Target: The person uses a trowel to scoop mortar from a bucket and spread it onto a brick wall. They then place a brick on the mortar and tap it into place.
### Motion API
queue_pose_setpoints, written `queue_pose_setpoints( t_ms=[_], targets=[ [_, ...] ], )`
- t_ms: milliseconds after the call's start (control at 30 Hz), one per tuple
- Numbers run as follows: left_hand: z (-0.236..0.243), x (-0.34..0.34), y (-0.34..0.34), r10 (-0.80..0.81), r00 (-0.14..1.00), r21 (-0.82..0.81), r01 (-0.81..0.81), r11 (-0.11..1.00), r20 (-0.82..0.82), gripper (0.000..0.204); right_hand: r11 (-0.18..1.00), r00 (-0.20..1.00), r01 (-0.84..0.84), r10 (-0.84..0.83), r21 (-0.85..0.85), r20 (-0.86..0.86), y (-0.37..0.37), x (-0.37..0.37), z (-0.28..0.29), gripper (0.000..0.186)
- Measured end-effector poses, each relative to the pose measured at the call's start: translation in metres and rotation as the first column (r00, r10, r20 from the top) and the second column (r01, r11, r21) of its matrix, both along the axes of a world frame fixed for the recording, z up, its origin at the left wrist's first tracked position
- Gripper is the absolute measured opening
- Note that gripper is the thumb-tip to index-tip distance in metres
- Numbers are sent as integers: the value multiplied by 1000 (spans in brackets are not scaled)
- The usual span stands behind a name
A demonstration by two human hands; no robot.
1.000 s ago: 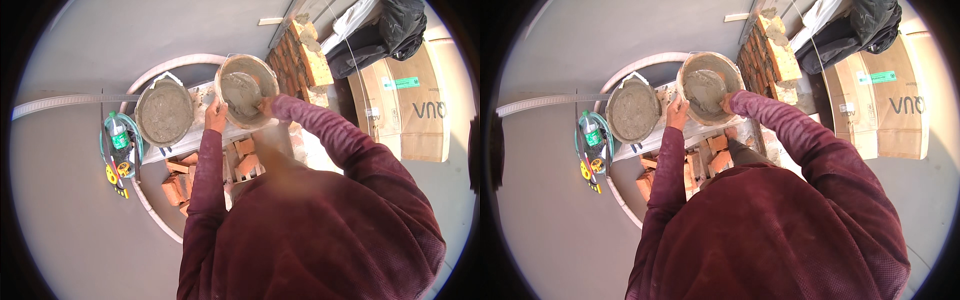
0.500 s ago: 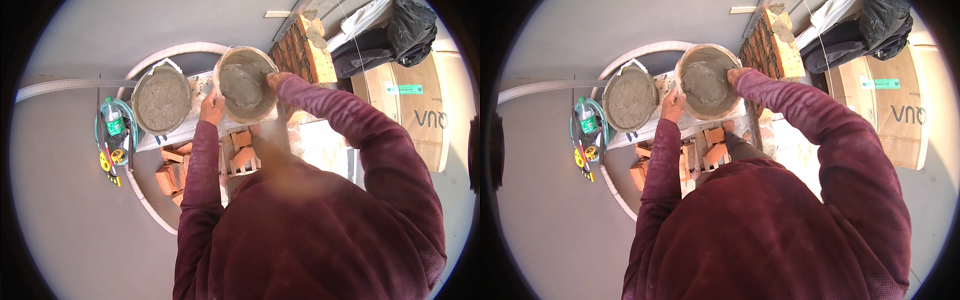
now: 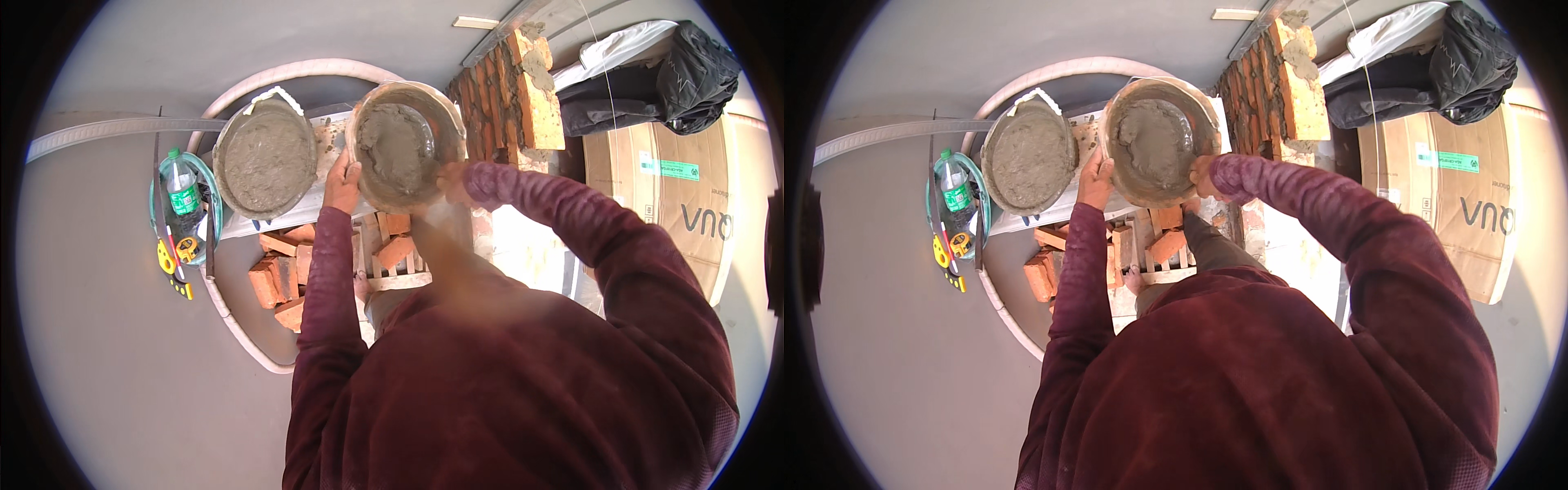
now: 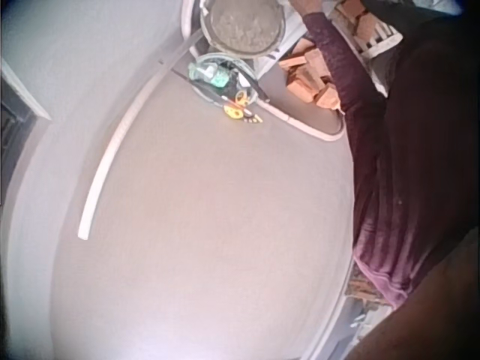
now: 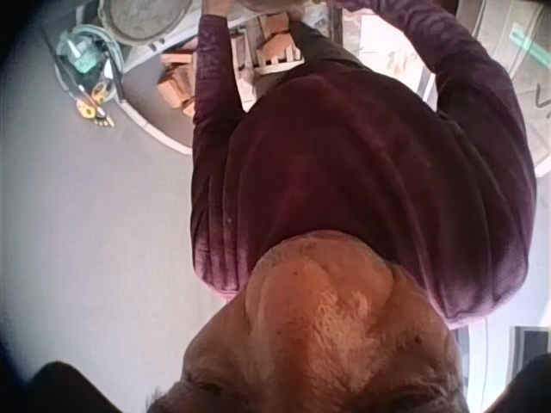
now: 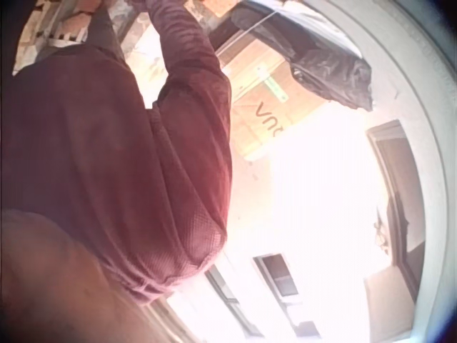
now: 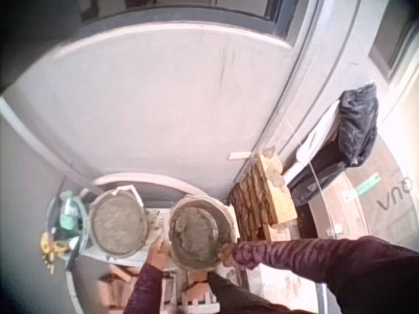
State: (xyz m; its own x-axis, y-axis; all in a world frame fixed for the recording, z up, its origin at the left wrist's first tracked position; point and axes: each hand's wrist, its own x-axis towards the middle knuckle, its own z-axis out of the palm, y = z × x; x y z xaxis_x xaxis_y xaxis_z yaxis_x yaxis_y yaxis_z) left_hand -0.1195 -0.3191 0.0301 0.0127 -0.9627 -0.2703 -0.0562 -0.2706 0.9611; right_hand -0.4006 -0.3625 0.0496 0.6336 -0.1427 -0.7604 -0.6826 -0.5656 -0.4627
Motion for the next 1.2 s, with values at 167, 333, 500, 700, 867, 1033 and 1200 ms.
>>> queue_pose_setpoints(
  t_ms=[167, 333, 500, 700, 867, 1033, 1200],
  targets=[
    [21, 7, 4, 69, 992, 126, -56, 990, -101, 43, 459, 527, 847, -790, 267, -314, 10, 43, 82, 23],
    [3, 13, 9, 116, 962, 233, -58, 971, -246, 44, 275, 393, 823, -907, 497, -150, 25, 49, 58, 10],
    [-3, 10, 25, 234, 942, 247, -174, 953, -240, 42, -492, 61, 470, -810, 733, -583, 16, 77, 14, 7],
    [20, 6, 22, 165, 958, 233, -110, 966, -234, 42, -794, 11, -126, -601, 595, -799, 13, 47, 23, 27],
    [3, 13, 27, 146, 967, 143, -117, 983, -209, 48, -347, 110, 471, -889, 811, -444, 25, 10, 100, 38],
    [0, 3, 22, 50, 992, 43, -45, 998, -120, 46, 398, 443, 890, -870, 221, -218, -12, 42, 123, 40],
    [8, -14, 13, -12, 998, -36, 10, 999, -64, 48, 743, 724, 669, -650, 2, -231, -19, 53, 106, 46]
  ],
)
